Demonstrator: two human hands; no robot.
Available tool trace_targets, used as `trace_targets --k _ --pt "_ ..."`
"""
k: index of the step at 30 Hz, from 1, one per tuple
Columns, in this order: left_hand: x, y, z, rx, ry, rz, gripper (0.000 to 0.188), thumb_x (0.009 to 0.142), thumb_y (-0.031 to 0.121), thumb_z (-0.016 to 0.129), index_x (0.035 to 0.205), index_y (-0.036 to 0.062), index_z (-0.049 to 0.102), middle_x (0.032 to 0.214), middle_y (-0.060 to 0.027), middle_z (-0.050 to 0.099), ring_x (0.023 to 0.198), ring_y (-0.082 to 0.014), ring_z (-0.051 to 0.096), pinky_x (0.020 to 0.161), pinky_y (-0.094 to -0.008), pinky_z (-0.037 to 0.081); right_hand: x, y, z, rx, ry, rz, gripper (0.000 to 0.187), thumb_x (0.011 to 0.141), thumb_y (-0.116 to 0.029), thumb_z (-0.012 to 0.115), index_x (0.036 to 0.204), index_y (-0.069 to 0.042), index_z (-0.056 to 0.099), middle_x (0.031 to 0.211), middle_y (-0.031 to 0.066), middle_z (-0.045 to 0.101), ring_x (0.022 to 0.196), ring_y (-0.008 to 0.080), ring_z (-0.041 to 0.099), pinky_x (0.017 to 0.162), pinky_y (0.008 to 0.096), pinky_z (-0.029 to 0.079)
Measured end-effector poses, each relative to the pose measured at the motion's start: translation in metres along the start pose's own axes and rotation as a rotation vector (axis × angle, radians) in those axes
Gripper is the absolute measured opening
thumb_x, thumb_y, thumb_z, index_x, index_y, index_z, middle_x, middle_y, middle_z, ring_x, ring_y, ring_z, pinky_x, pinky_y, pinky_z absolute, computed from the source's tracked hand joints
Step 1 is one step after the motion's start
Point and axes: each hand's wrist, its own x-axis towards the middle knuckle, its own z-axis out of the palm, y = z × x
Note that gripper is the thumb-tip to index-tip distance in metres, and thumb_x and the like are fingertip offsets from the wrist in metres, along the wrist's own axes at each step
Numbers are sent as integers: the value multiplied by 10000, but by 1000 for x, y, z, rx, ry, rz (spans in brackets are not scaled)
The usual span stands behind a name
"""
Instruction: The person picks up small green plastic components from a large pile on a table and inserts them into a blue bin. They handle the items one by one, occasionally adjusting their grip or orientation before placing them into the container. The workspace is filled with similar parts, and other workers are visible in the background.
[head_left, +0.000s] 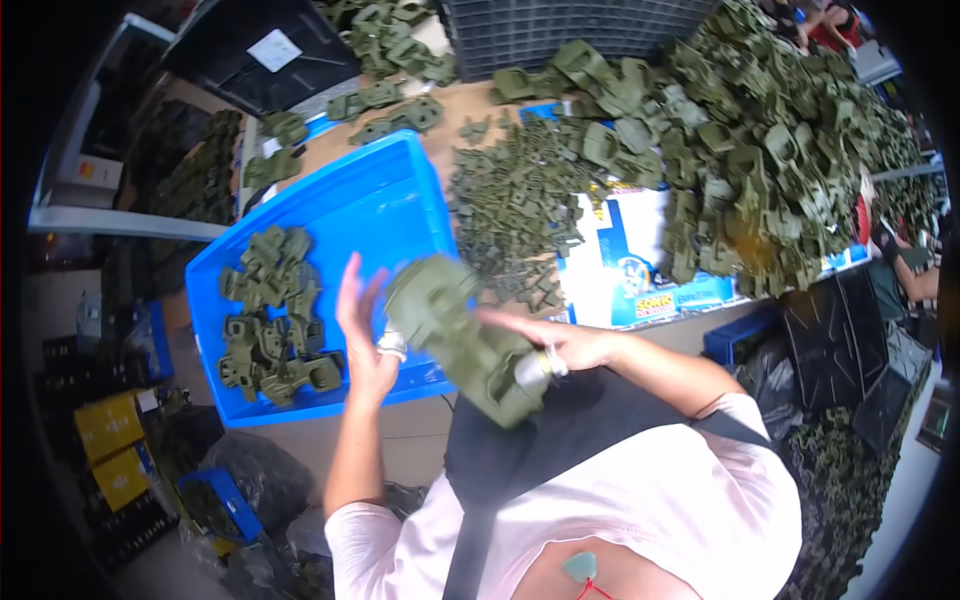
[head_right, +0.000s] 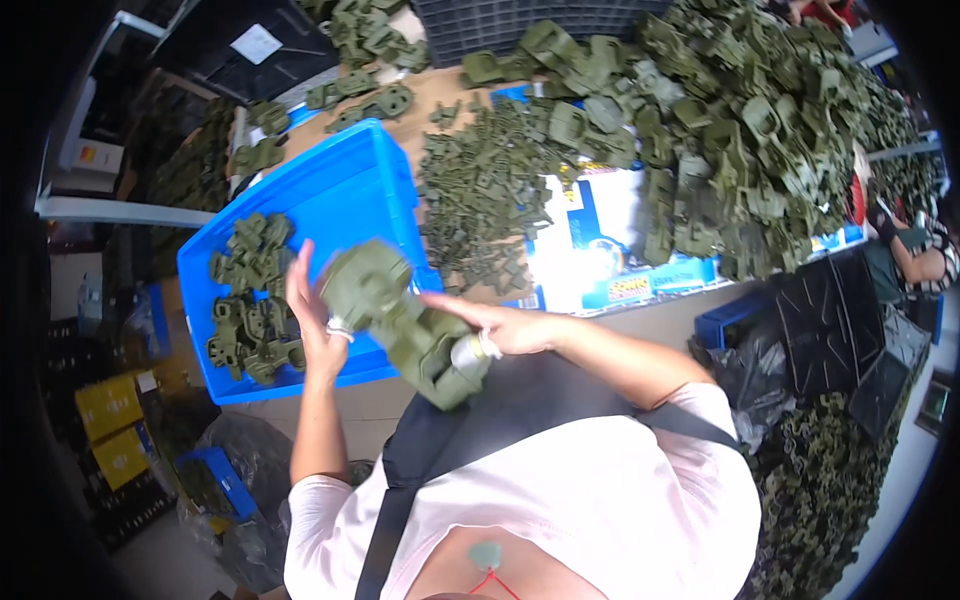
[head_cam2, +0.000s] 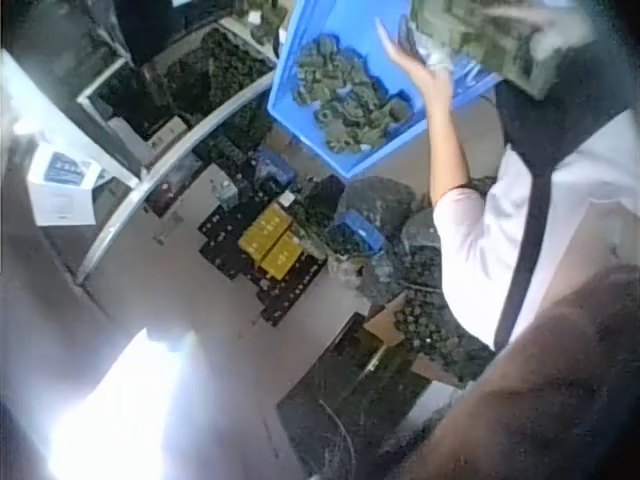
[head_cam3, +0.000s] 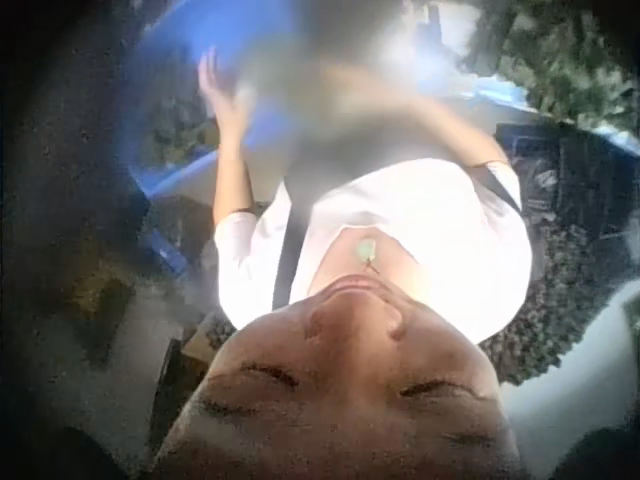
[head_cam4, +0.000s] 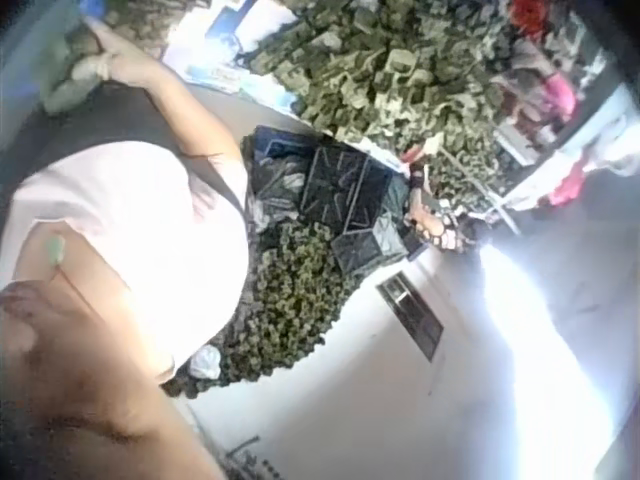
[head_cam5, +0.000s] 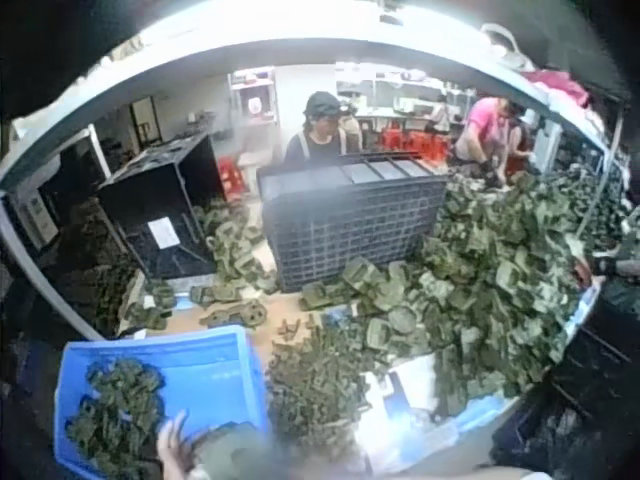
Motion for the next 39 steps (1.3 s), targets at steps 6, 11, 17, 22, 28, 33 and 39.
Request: trace_targets --k 6,11,17,22,28,33,39 --pt "-20 17 107 -435 -95 -564 1196 628 18 748 1394 112 -166 1343 -209 310 1198 -325 393 960 -366 358 -19 31 -2 -471 641 -140 772 829 -140 559 1423 -75 70 1458 168 154 1341 257 175 1072 345 174" --pt "-21 1 91 -669 -119 -691 1085 674 -51 656 1402 210 -105 1323 -224 312 1126 -362 457 814 -406 501 -87 52 -53 -65 1031 -101 701 784 -138 529 1396 -45 199 1346 162 384 1245 266 368 1019 354 292" --pt "-11 -6 60 -1169 5 -907 698 798 243 632 1361 202 222 1158 -175 485 931 -332 595 772 -437 526 -114 93 -113 -1430 1364 467 752 695 -95 649 1349 -96 277 1053 204 507 975 402 493 838 426 416" --pt "-23 -29 63 -1039 30 -827 549 834 395 579 1265 126 368 1012 -111 558 860 -291 622 724 -414 541 -28 69 -139 -1408 1338 211 300 814 -200 569 1099 -146 494 927 192 544 759 387 592 646 465 481" --pt "-21 -15 69 -888 22 -793 575 810 236 635 1286 130 329 1092 -108 545 940 -264 601 763 -397 534 -4 80 -193 -1357 1310 515 390 716 -189 628 1048 -128 434 892 233 585 782 395 615 691 463 499" --pt "-13 -26 75 -669 -46 -838 633 821 88 599 1346 176 256 1108 -90 538 943 -195 584 751 -336 531 -29 85 -202 -1296 1313 421 496 655 -52 619 1101 -155 428 884 222 605 837 384 599 748 456 469" --pt "0 -32 87 -685 -244 -866 627 806 170 629 1348 105 320 1145 -67 539 956 -196 587 722 -318 535 -66 56 -128 -1043 1324 15 413 675 76 509 1055 -80 550 892 137 641 804 261 628 710 352 480"
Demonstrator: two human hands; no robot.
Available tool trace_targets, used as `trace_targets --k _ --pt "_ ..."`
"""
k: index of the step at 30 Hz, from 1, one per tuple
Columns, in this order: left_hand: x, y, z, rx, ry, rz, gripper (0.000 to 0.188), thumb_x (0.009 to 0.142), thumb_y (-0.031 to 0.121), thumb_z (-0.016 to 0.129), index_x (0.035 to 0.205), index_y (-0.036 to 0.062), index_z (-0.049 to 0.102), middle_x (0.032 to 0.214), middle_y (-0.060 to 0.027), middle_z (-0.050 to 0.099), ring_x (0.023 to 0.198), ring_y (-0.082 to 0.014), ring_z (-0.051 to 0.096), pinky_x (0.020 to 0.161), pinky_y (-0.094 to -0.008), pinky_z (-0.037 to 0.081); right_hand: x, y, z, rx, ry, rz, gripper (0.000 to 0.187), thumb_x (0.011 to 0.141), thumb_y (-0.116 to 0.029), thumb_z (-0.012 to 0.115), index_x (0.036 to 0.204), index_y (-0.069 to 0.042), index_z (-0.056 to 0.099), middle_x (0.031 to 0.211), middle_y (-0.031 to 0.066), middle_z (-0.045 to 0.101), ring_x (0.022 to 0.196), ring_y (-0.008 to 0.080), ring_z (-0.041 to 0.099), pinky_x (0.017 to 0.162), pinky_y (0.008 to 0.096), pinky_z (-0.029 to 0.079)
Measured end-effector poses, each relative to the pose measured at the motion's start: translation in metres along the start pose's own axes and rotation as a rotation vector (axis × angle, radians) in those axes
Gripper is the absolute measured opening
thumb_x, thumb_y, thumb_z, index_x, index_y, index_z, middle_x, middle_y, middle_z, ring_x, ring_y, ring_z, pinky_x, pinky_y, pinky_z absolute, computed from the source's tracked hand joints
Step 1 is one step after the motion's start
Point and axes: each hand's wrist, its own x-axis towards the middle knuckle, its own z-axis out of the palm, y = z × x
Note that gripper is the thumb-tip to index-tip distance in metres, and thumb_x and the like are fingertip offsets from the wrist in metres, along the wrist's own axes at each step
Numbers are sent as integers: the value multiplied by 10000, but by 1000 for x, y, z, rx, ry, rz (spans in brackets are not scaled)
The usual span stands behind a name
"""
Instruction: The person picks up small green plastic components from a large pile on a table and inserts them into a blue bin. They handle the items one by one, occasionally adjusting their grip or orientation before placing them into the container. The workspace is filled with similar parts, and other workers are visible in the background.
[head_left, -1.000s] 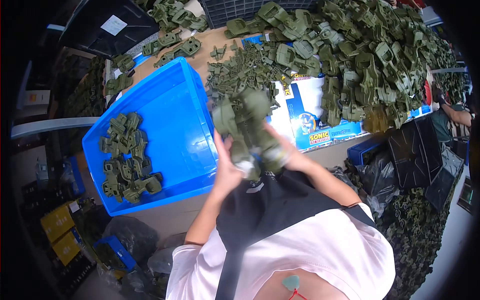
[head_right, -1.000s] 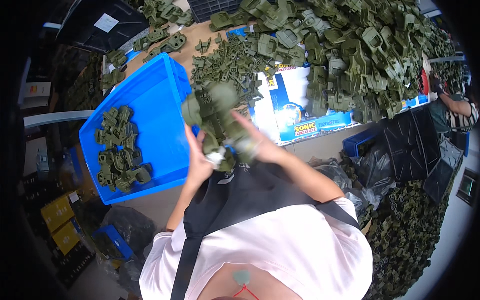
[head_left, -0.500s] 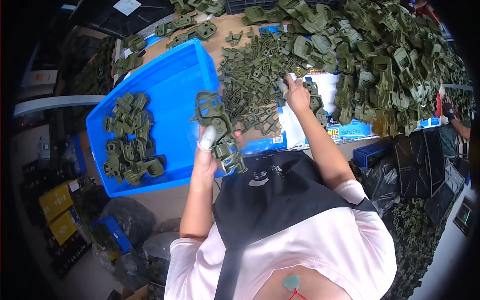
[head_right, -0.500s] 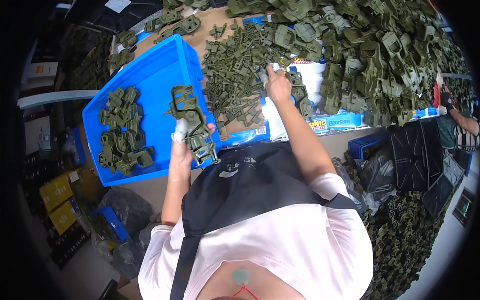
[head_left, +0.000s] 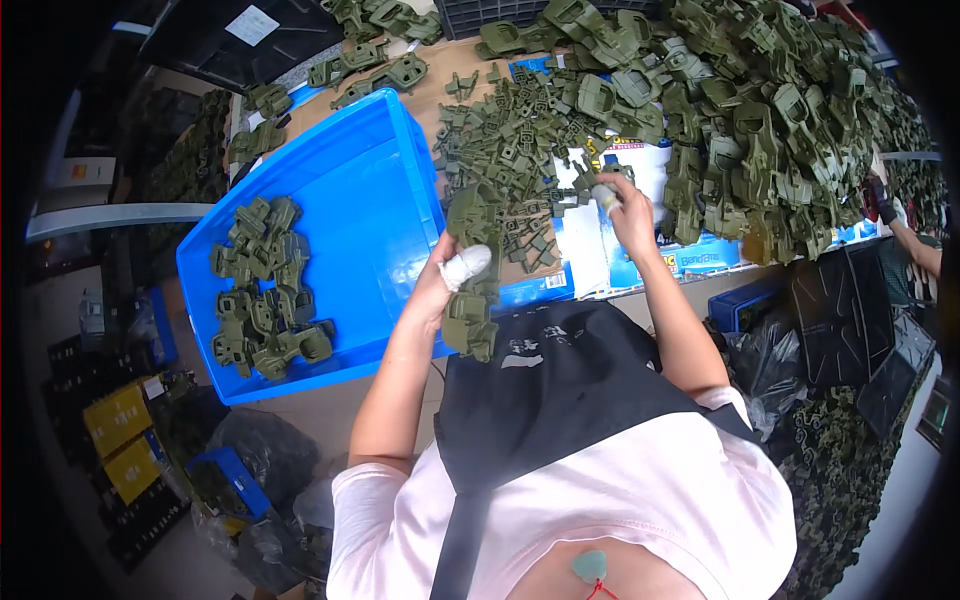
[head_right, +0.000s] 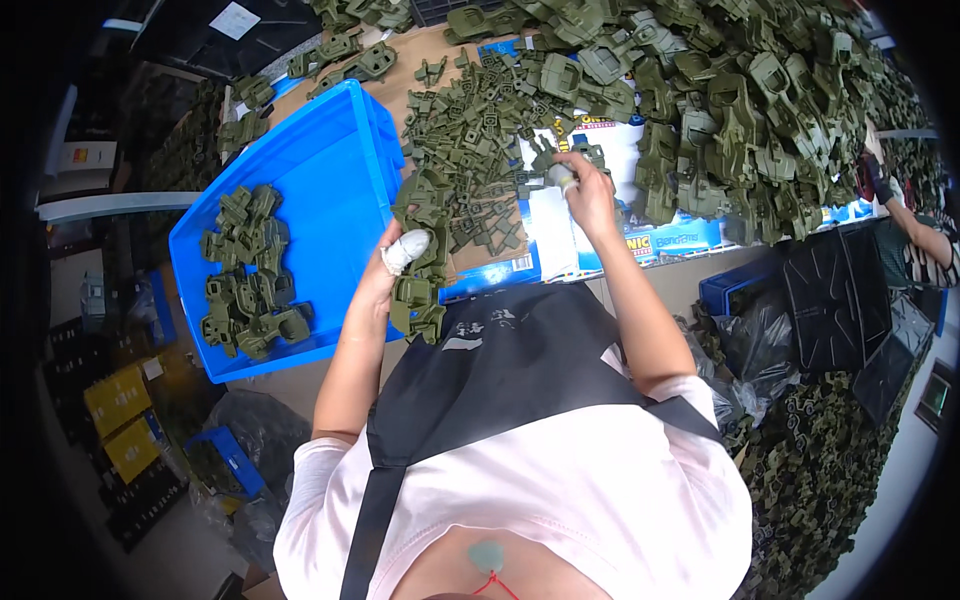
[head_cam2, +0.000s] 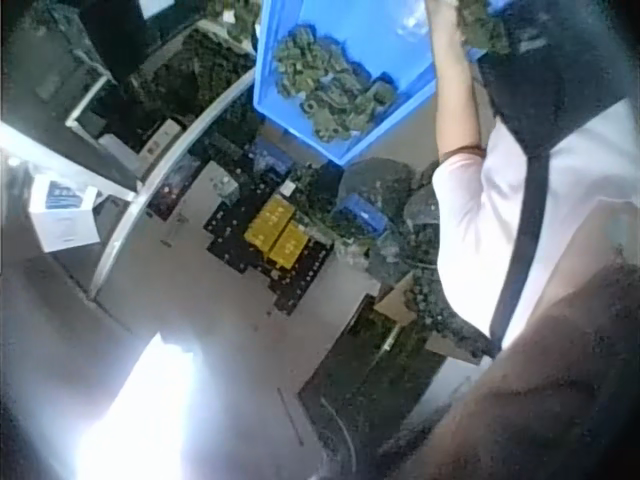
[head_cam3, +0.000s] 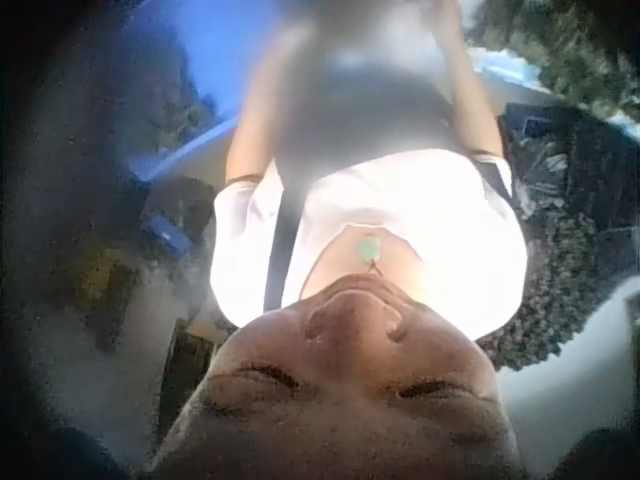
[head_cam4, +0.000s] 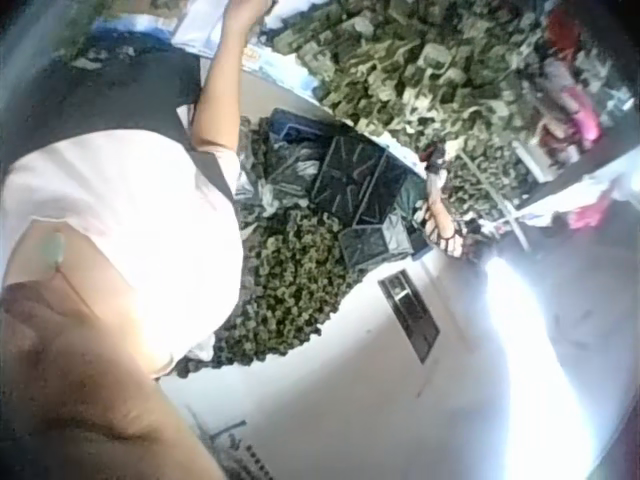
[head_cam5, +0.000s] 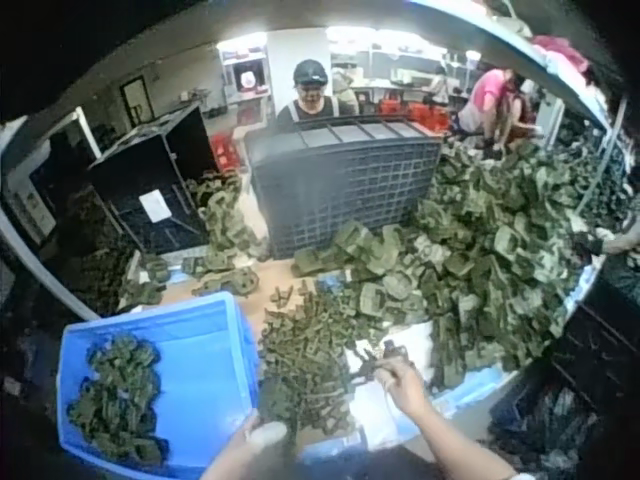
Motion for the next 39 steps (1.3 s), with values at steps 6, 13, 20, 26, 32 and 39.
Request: trace_targets --k 6,13,20,26,32,39 --pt "11 -1 22 -115 -100 -51 582 804 252 640 1294 88 373 1082 -99 576 846 -268 634 653 -355 554 -6 -16 -11 54 -23 88 221 714 9 585 920 -57 541 879 132 621 765 278 612 679 369 470" --pt "10 1 26 -188 -74 -58 548 803 284 638 1270 134 392 1026 -114 591 801 -303 644 631 -377 557 -24 -66 -29 249 37 -153 291 718 44 557 984 -72 565 874 144 621 782 333 606 686 390 479" --pt "-3 6 37 97 -176 6 600 805 210 632 1314 49 358 1151 -98 554 961 -170 591 792 -307 511 -39 -94 -45 -132 -295 -556 475 568 88 554 1010 -74 620 752 114 499 769 310 546 682 395 470" --pt "-7 7 30 274 -277 -115 554 811 181 620 1288 28 383 1153 -84 548 996 -149 559 852 -281 457 -42 -102 -49 -208 -457 -530 444 607 37 570 1031 -89 615 763 121 529 738 310 569 645 409 475" --pt "-14 -1 36 377 -262 28 531 735 102 710 1195 23 456 1022 -65 595 849 -115 579 725 -274 478 -50 -97 -38 -135 -436 -586 330 648 -5 563 973 -61 576 747 129 537 692 326 599 593 417 492" --pt "-29 4 46 608 -299 -3 611 692 123 752 1211 24 445 1013 -75 606 799 -121 599 673 -290 498 -68 -74 -25 0 -377 -652 288 669 9 575 947 -54 614 719 127 563 631 297 573 562 404 485"
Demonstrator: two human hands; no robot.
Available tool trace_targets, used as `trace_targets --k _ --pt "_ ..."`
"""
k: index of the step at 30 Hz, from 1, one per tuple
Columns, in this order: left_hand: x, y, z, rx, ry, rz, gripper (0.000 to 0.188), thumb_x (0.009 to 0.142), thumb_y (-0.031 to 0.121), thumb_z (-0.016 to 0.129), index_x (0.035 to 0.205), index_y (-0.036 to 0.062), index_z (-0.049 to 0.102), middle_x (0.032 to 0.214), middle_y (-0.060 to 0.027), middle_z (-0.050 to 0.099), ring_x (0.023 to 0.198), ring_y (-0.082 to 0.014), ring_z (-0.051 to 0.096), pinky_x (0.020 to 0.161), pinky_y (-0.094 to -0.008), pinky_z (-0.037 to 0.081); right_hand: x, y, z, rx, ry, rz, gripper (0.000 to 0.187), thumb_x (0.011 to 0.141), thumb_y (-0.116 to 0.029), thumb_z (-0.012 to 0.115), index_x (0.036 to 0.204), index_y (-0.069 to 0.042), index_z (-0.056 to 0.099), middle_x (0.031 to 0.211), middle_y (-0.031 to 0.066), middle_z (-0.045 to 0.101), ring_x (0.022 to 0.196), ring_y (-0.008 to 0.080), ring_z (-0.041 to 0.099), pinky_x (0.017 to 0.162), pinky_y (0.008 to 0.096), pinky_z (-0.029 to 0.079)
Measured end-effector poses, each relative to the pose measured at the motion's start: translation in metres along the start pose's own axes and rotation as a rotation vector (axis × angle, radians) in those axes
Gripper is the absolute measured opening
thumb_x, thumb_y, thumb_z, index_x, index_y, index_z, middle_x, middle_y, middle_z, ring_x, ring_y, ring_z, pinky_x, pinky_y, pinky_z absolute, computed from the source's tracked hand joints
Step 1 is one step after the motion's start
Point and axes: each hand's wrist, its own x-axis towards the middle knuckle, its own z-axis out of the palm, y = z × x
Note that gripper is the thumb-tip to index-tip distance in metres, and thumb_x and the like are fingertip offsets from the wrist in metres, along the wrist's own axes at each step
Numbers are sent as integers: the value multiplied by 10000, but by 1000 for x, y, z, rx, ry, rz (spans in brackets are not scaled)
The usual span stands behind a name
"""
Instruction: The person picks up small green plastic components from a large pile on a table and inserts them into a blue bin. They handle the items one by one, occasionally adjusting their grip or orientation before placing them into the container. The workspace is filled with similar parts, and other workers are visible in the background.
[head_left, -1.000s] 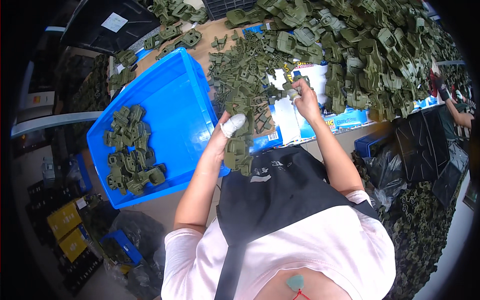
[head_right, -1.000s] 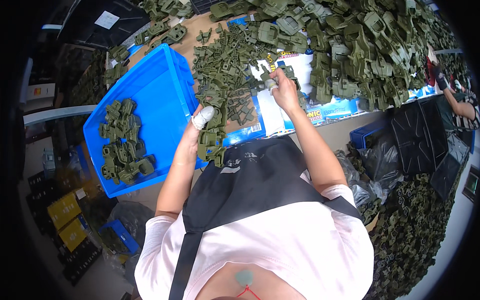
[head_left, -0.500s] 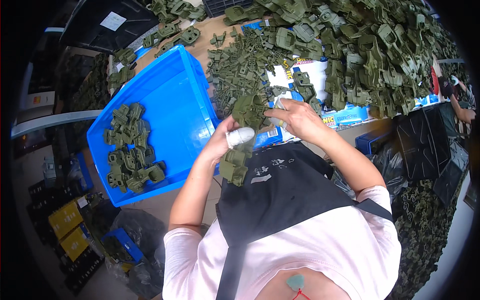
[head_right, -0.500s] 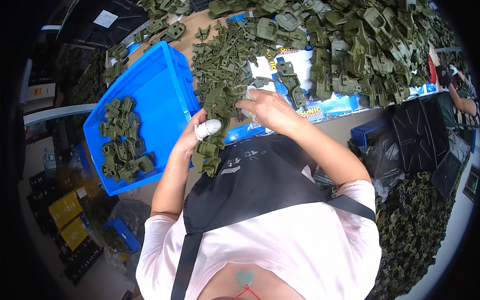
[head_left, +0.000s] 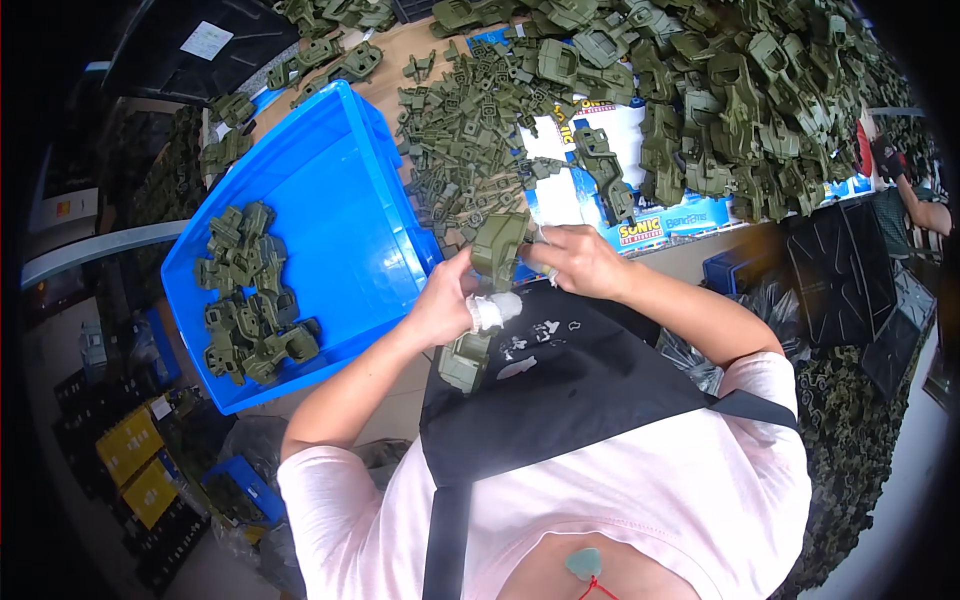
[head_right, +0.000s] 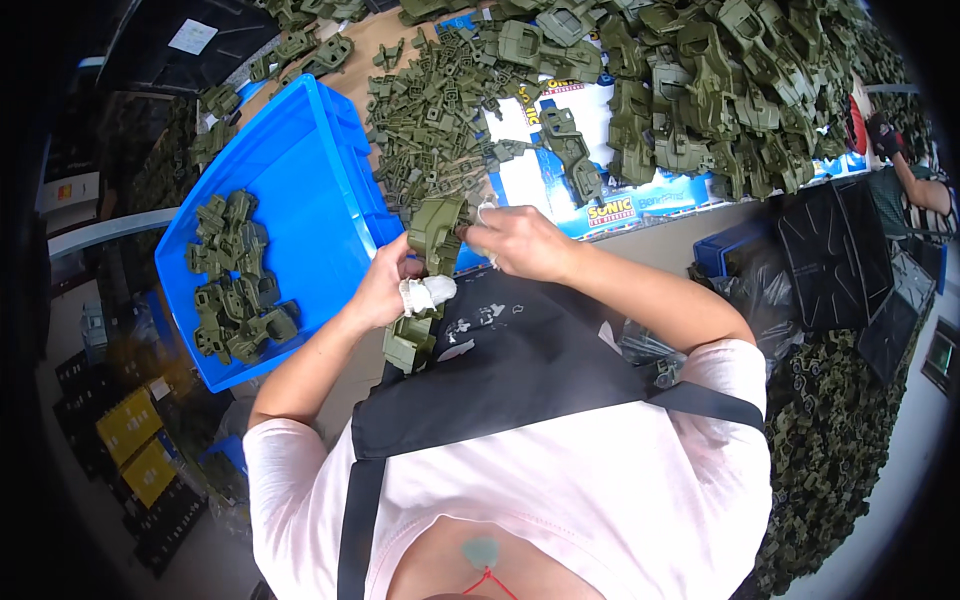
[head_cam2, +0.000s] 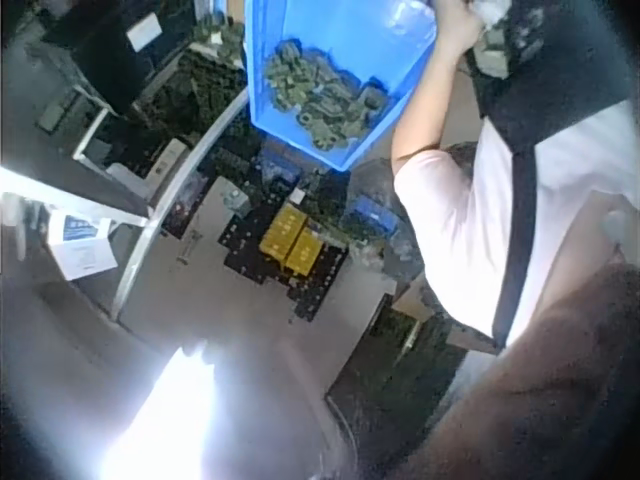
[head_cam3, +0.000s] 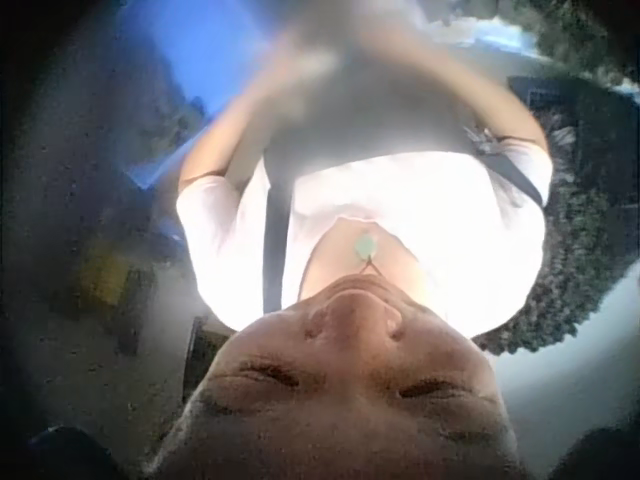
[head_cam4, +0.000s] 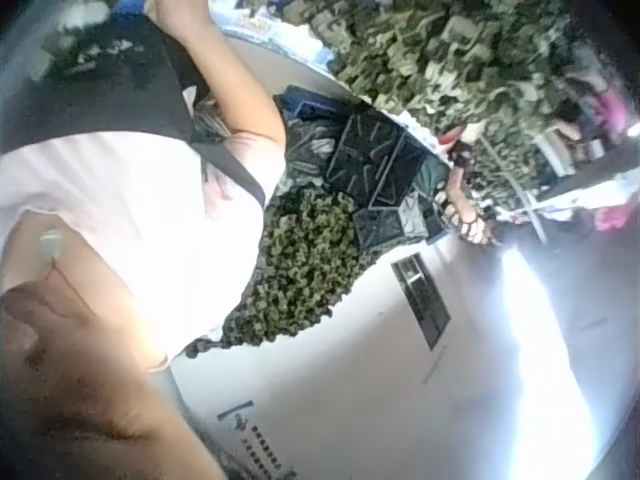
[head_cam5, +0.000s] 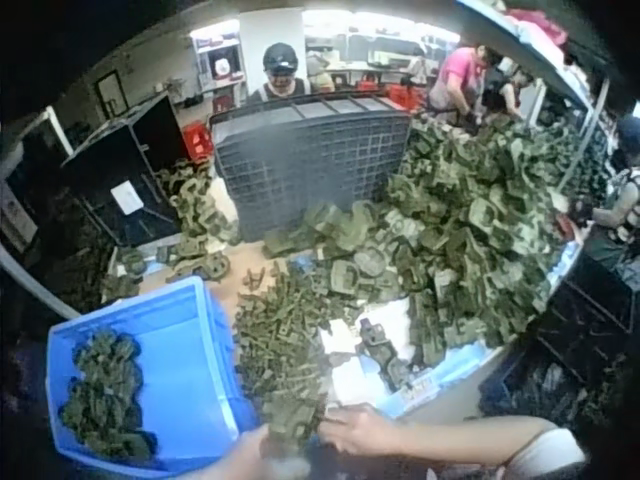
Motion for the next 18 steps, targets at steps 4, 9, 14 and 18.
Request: trace_targets --k 4,9,14,18 --pt "3 1 -3 18 -74 -61 615 691 64 739 1227 43 438 1038 -59 580 857 -125 581 693 -276 492 -7 7 2 228 -73 99 277 727 -56 609 1002 -75 628 815 115 616 725 277 612 651 352 506" --pt "19 -2 -28 -557 232 -175 513 836 324 581 1265 90 427 1197 -87 527 943 -194 593 763 -334 526 11 74 -10 89 15 215 381 753 -125 614 1128 -141 551 1106 111 569 1064 283 509 935 377 395" --pt "22 -11 -26 -849 265 -156 490 807 343 587 1189 54 486 1034 -134 606 846 -217 620 670 -359 547 11 154 36 -625 -181 14 314 731 -70 511 1028 -160 558 917 106 511 992 299 489 909 381 391" --pt "16 -35 -21 -970 301 -150 469 778 356 608 1113 35 538 977 -126 624 818 -223 626 690 -342 535 16 91 2 -92 -53 175 235 792 -59 531 1015 -133 547 967 108 570 844 304 604 697 338 500"
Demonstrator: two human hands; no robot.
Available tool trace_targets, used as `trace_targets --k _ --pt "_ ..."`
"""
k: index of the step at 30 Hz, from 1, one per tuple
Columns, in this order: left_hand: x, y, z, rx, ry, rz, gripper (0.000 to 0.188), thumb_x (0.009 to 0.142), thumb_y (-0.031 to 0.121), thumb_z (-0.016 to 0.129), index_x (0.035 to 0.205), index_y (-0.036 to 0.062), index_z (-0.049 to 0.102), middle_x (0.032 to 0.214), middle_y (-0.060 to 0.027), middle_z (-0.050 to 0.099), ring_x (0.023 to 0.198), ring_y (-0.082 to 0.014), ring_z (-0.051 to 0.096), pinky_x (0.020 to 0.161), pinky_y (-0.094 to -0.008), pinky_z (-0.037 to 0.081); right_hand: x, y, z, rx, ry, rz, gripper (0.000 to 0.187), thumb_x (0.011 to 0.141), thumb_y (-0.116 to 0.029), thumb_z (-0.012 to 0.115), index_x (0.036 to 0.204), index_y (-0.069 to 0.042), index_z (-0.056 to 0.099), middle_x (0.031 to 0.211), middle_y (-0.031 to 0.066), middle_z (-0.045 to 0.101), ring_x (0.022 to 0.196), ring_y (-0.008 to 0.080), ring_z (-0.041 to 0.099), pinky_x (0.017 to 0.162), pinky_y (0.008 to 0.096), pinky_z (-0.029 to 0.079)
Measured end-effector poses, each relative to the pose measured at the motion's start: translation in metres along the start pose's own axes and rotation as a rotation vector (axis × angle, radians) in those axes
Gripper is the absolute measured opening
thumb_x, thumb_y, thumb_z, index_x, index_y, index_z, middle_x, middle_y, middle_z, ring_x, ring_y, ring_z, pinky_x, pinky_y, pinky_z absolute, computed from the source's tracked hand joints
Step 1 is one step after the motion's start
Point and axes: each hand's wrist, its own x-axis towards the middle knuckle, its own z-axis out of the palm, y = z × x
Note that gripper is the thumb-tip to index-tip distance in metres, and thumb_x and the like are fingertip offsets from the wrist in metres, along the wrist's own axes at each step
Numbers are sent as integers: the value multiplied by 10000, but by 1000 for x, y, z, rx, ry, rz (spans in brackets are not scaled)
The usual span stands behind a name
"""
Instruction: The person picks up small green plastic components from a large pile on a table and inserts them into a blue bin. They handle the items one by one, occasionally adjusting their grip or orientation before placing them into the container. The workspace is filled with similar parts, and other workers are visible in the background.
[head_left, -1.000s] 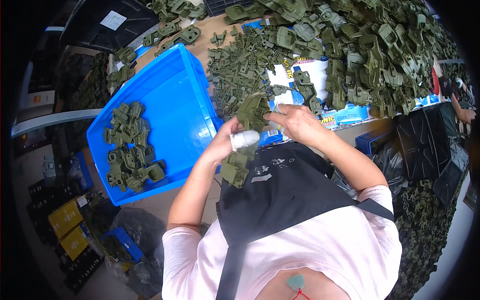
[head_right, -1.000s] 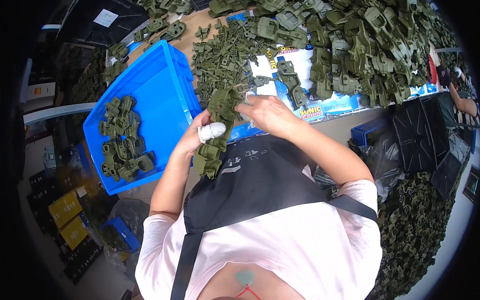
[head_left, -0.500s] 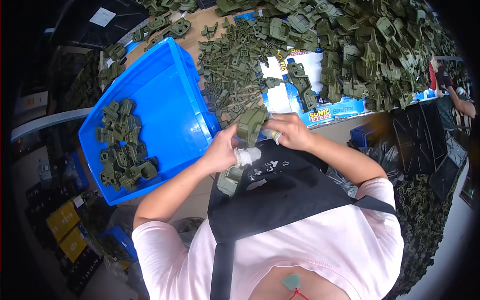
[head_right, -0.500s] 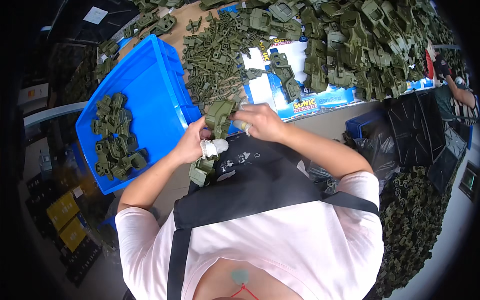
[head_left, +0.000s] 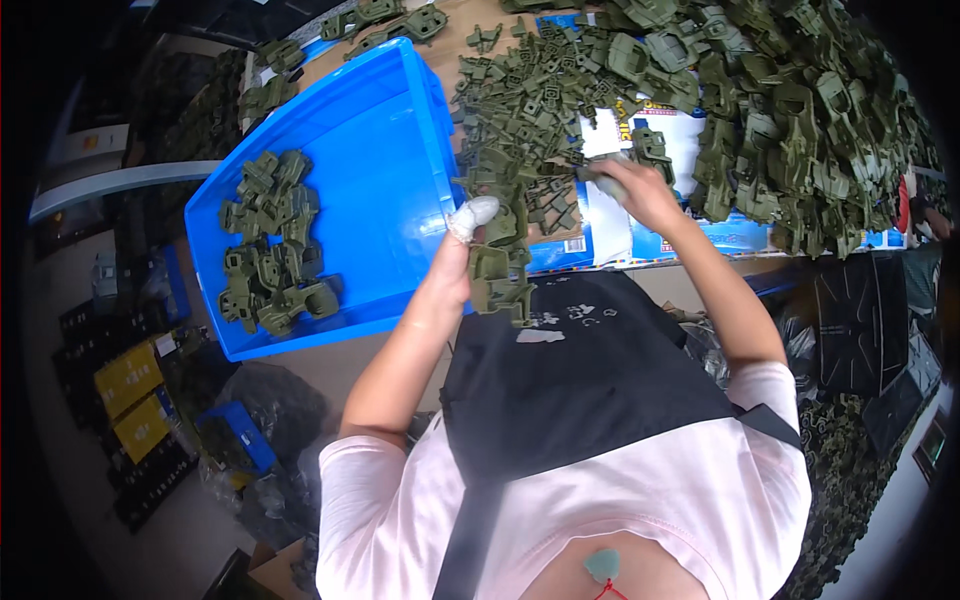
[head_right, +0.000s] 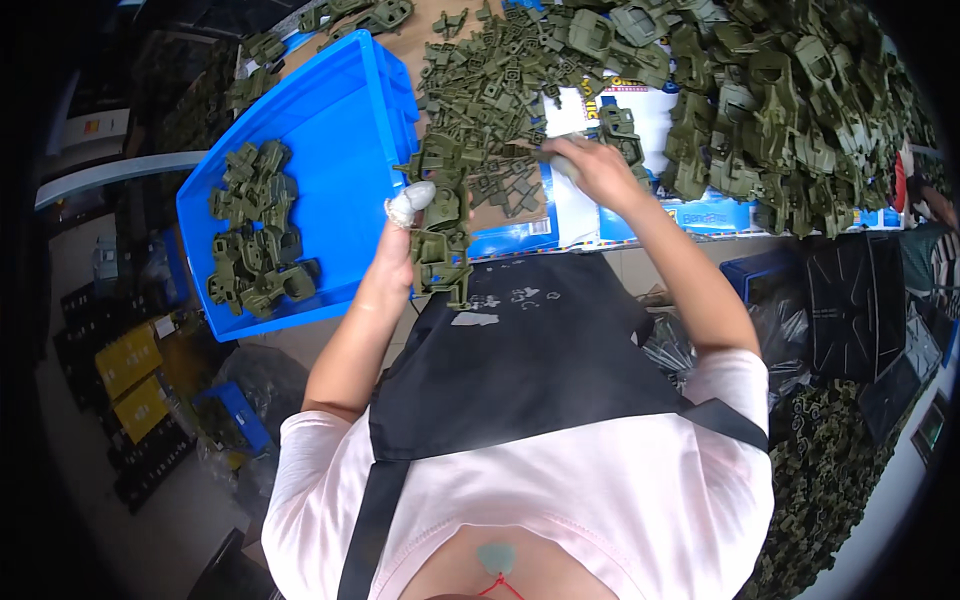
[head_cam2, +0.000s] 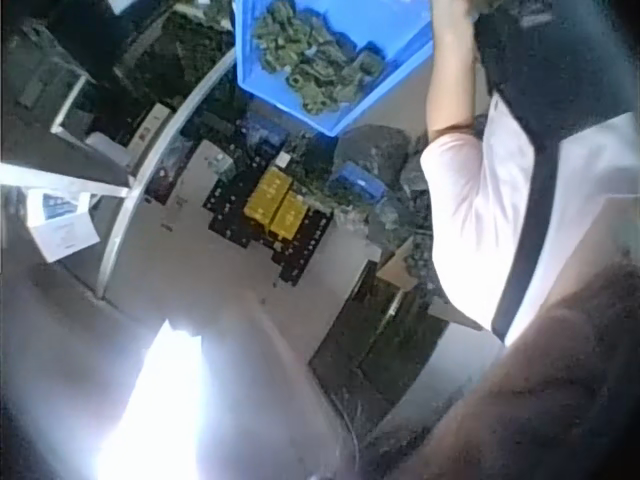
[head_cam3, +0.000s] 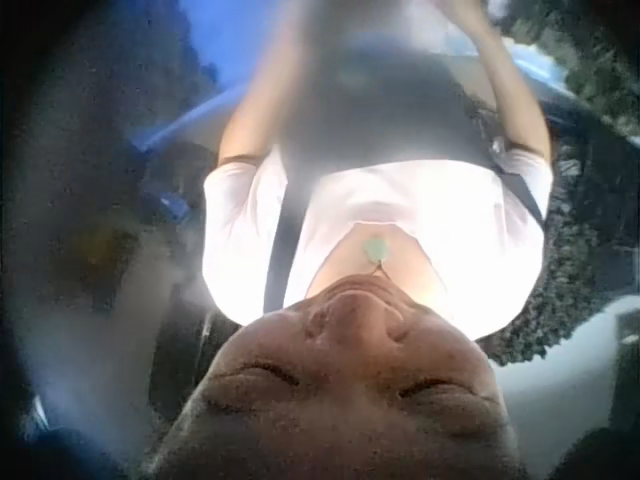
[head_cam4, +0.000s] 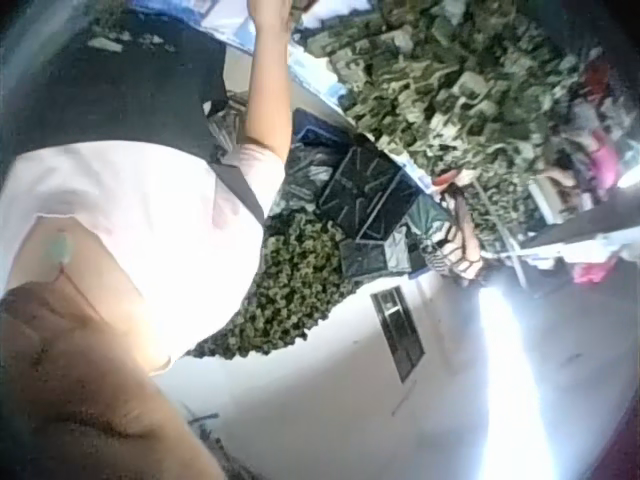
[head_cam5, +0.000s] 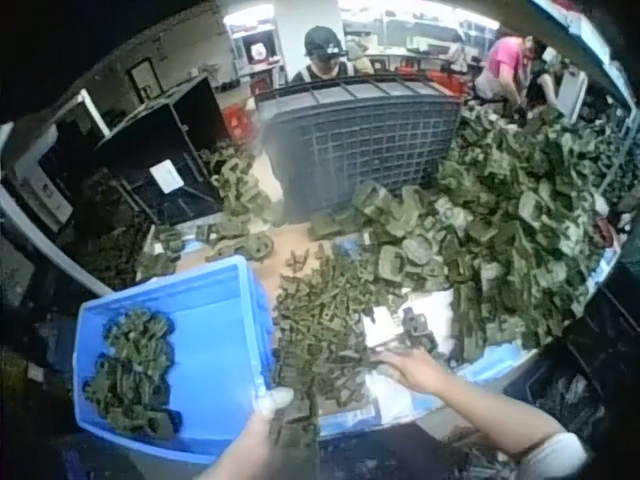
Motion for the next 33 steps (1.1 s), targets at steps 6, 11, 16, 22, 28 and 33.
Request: trace_targets --k 6,11,16,22,28,33 --pt "-1 -17 13 -5 -3 -93 430 788 371 596 1047 28 574 899 -125 637 795 -231 630 723 -339 521 -82 -96 -35 623 -406 269 212 792 -45 575 992 -116 578 812 30 619 744 173 608 708 294 472" --pt "6 -26 24 16 -12 -166 427 798 393 589 1050 49 571 886 -133 638 785 -231 630 693 -337 524 -75 -100 -53 410 -420 216 224 762 -53 610 985 -67 625 906 99 651 881 276 622 758 344 482" --pt "13 -32 27 52 -100 -220 422 807 381 599 1057 43 560 890 -145 629 769 -245 637 638 -353 553 -55 -121 -46 388 -342 45 229 753 -40 590 981 -59 600 909 119 634 863 313 604 757 385 477" --pt "13 -44 27 112 -59 -170 362 829 326 598 1055 48 546 882 -129 619 762 -239 642 620 -370 565 -45 -129 -34 265 -460 -39 187 738 -27 560 924 -38 582 849 162 615 813 338 599 706 422 475" --pt "-7 -51 34 128 9 -216 327 861 309 559 1076 66 520 889 -88 601 807 -201 621 684 -331 551 -57 -122 -10 377 -459 -53 208 714 18 539 911 -44 563 877 202 591 869 371 563 761 432 451" --pt "10 -38 19 47 -150 -146 333 873 319 535 1081 59 518 913 -116 615 840 -216 626 658 -352 558 -46 -71 -34 1278 -636 291 438 821 -171 576 1236 -67 484 1124 78 571 942 211 577 831 343 456"
